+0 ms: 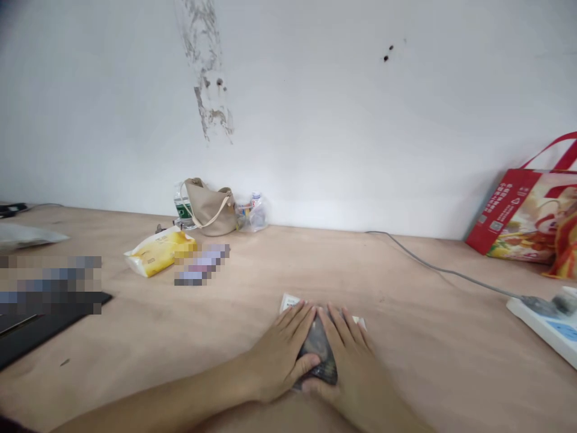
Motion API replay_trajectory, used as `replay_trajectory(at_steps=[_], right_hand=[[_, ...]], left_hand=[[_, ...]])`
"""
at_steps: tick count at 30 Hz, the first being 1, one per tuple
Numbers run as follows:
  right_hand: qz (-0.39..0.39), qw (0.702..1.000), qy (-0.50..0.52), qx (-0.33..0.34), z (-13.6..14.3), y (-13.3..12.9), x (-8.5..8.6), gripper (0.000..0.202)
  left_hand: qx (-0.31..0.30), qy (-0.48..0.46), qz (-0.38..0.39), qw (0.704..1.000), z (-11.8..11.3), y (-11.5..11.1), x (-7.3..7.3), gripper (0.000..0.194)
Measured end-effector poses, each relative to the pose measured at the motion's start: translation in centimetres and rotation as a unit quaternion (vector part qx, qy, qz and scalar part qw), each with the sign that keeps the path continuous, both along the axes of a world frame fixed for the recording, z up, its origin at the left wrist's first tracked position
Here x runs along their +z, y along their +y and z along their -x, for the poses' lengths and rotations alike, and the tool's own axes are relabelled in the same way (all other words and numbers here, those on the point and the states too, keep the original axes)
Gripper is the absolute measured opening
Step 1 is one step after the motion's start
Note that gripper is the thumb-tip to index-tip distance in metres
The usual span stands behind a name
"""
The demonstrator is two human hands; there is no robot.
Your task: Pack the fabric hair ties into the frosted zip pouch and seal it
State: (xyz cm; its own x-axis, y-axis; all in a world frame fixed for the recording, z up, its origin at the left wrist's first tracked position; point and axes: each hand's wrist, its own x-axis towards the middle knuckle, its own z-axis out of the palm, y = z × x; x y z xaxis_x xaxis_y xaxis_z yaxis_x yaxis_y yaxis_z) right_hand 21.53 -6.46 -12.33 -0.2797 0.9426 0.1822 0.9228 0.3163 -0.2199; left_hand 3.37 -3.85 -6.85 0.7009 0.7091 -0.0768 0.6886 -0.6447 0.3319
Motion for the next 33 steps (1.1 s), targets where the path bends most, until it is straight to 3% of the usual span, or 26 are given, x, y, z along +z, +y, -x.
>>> replay_trajectory(at_steps=[5,15,19,22,24,26,29,33], right_hand=[[0.020,1.000,0.019,-0.012,-1.5,0.4,-0.5,0.105],[0.001,0.998,0.057,-0.001,-2.8,-0.7,-0.9,0.090],[0.020,0.988,0.150,-0.022,-4.5,-1.7,-1.0,0.082],[0.040,0.952,0.286,-0.099,-6.1,-2.8,-0.8,0.064],[0.081,0.921,0.356,-0.136,-6.9,-3.7,-0.5,0.052],[0.125,0.900,0.397,-0.130,-7.3,-4.4,-0.2,0.046],[0.148,0.883,0.437,-0.089,-6.9,-4.8,0.1,0.039],[0.144,0.874,0.461,-0.057,-5.6,-4.7,0.3,0.034]], left_hand=[[0.004,0.016,0.009,1.000,0.1,-0.1,0.2,0.074],[0.015,0.023,0.018,0.999,1.5,0.1,-0.1,0.094],[0.014,0.017,0.009,1.000,3.1,0.3,-0.8,0.095],[0.005,-0.052,-0.096,0.994,4.3,0.1,-1.4,0.078],[-0.040,-0.133,-0.213,0.967,4.5,-0.5,-1.6,0.060],[-0.110,-0.210,-0.313,0.919,3.8,-1.4,-1.5,0.038],[-0.190,-0.256,-0.385,0.866,1.1,-2.7,-1.4,0.010],[-0.210,-0.264,-0.444,0.830,-3.6,-3.2,-2.1,0.010]])
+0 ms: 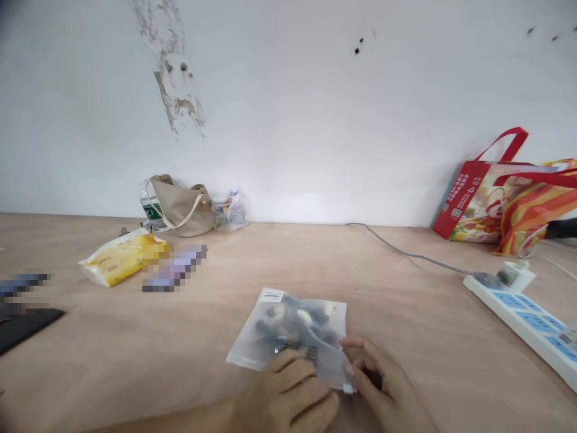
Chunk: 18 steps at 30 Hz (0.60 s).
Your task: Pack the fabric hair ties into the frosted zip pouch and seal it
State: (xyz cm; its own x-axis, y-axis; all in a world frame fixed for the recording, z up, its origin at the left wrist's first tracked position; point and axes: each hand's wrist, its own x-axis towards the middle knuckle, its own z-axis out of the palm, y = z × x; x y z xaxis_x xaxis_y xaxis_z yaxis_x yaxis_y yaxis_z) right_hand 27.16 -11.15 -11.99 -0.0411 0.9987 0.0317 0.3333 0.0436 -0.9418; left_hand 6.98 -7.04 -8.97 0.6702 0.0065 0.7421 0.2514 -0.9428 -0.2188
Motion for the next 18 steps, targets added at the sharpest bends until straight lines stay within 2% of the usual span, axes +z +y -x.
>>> replay_trajectory(at_steps=[3,7,12,16,18], right_hand=[[-0.013,1.000,0.019,0.014,0.8,0.1,0.2,0.034],[-0.040,0.997,0.065,-0.023,1.5,0.2,-0.1,0.030],[-0.036,0.997,0.063,-0.038,1.5,0.4,-0.3,0.032],[-0.021,0.998,0.044,-0.047,0.7,0.5,-0.2,0.036],[-0.005,0.999,0.031,-0.039,0.0,0.7,-0.2,0.036]], left_hand=[[0.011,-0.014,-0.036,0.999,-2.2,0.5,-0.5,0.017],[0.014,0.021,-0.046,0.999,-2.4,1.0,-0.5,0.020],[0.047,0.042,-0.036,0.997,0.2,1.7,0.0,0.021],[0.075,0.021,-0.028,0.997,3.6,2.3,0.5,0.019],[0.104,0.044,0.007,0.994,5.7,2.4,0.8,0.017]])
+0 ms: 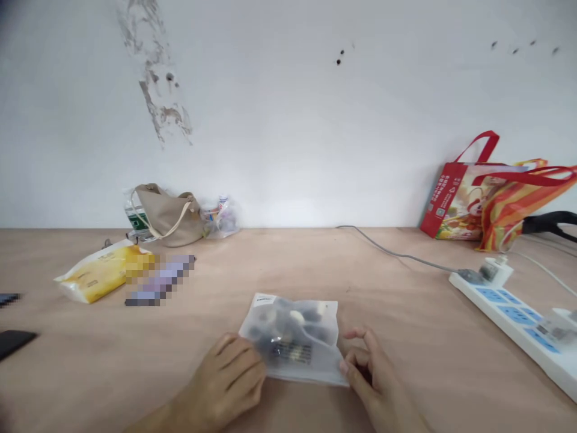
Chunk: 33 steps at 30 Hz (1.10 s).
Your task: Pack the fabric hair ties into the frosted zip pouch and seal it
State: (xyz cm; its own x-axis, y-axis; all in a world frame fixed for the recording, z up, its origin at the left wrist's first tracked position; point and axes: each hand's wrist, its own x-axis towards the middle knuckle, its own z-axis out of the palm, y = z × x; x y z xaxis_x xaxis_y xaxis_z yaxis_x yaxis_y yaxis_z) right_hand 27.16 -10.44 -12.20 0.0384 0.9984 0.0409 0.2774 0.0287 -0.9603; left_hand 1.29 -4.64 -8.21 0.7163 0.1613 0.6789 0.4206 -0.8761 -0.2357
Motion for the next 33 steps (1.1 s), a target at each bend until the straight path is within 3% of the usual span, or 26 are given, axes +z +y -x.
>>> replay_trajectory(at_steps=[4,6,7,8,9,11,14,16,18,19,23,25,28,33], right_hand=[[0.035,0.999,-0.010,0.003,-1.4,0.4,-0.1,0.038],[0.045,0.999,-0.023,0.017,-1.7,0.6,0.2,0.037],[0.046,0.998,-0.034,0.024,-1.8,0.7,0.4,0.033],[0.046,0.997,-0.047,0.031,-1.8,0.8,0.7,0.032],[0.048,0.996,-0.061,0.039,-1.8,1.0,1.0,0.035],[0.063,0.994,-0.075,0.057,-1.3,1.4,1.7,0.043],[0.083,0.993,-0.037,0.081,-0.1,2.3,2.4,0.046],[0.081,0.993,-0.010,0.084,1.0,2.9,2.8,0.046],[0.068,0.995,-0.002,0.079,2.0,3.4,3.4,0.045],[0.059,0.995,0.001,0.075,2.3,3.7,3.8,0.044],[-0.018,0.999,-0.023,0.037,2.4,4.2,5.1,0.037],[-0.101,0.991,-0.080,0.032,2.0,4.1,5.2,0.032],[-0.163,0.970,-0.163,0.077,1.4,3.9,4.5,0.029],[-0.153,0.956,-0.230,0.097,1.3,3.7,3.2,0.028]], left_hand=[[0.042,-0.044,0.090,0.994,3.8,-0.1,0.5,0.017],[0.071,-0.082,0.212,0.971,5.0,0.0,0.7,0.010],[0.104,-0.104,0.302,0.942,5.3,0.2,0.9,0.009],[0.146,-0.120,0.416,0.890,5.5,0.4,1.2,0.014],[0.202,-0.146,0.520,0.817,5.4,0.7,1.5,0.025],[0.233,-0.137,0.739,0.618,4.8,1.4,2.0,0.041],[0.187,-0.114,0.823,0.524,2.8,2.3,2.6,0.050],[0.155,-0.136,0.841,0.500,1.3,2.7,3.0,0.052],[0.136,-0.165,0.835,0.507,0.0,3.0,3.6,0.052],[0.127,-0.175,0.817,0.534,-0.5,3.2,4.0,0.051],[0.095,-0.199,0.663,0.715,-0.6,3.8,5.3,0.044],[0.099,-0.203,0.594,0.772,0.2,3.7,4.9,0.044],[0.120,-0.200,0.564,0.792,1.3,3.4,3.1,0.044],[0.122,-0.184,0.564,0.796,1.8,3.0,1.3,0.042]])
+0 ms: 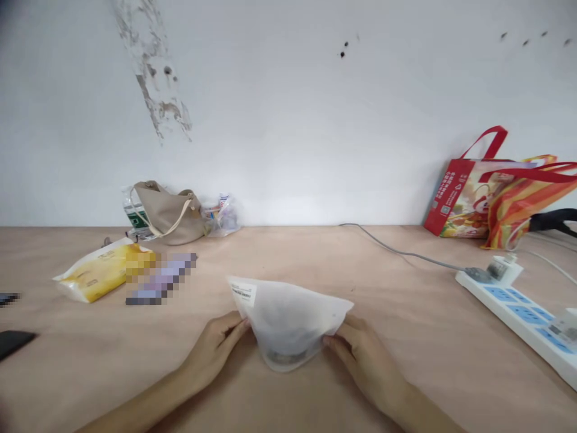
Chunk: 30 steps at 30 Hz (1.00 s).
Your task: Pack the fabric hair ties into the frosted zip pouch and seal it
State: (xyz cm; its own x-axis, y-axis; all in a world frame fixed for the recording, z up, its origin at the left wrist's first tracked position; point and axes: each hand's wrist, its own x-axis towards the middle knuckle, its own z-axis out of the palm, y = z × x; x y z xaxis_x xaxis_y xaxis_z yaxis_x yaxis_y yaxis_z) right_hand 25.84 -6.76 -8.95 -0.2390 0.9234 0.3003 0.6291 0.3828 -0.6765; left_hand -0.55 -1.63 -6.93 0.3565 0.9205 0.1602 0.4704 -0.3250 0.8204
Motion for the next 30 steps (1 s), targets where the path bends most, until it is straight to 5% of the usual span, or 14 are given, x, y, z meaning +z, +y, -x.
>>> replay_trajectory(at_steps=[10,21,26,30], right_hand=[[0.018,0.985,0.154,-0.073,0.0,2.0,0.3,0.028],[0.021,0.960,0.257,-0.107,0.2,10.6,-1.9,0.030],[0.055,0.954,0.285,-0.076,1.4,12.8,-2.5,0.031],[0.080,0.956,0.282,0.008,2.7,12.4,-2.1,0.030]], left_hand=[[0.043,-0.103,-0.016,0.994,-0.9,1.6,0.5,0.035],[0.164,-0.223,0.016,0.961,-2.4,9.0,-1.4,0.035],[0.181,-0.269,0.104,0.940,-3.3,11.4,-1.8,0.027],[0.159,-0.305,0.154,0.926,-4.5,11.6,-1.8,0.027]])
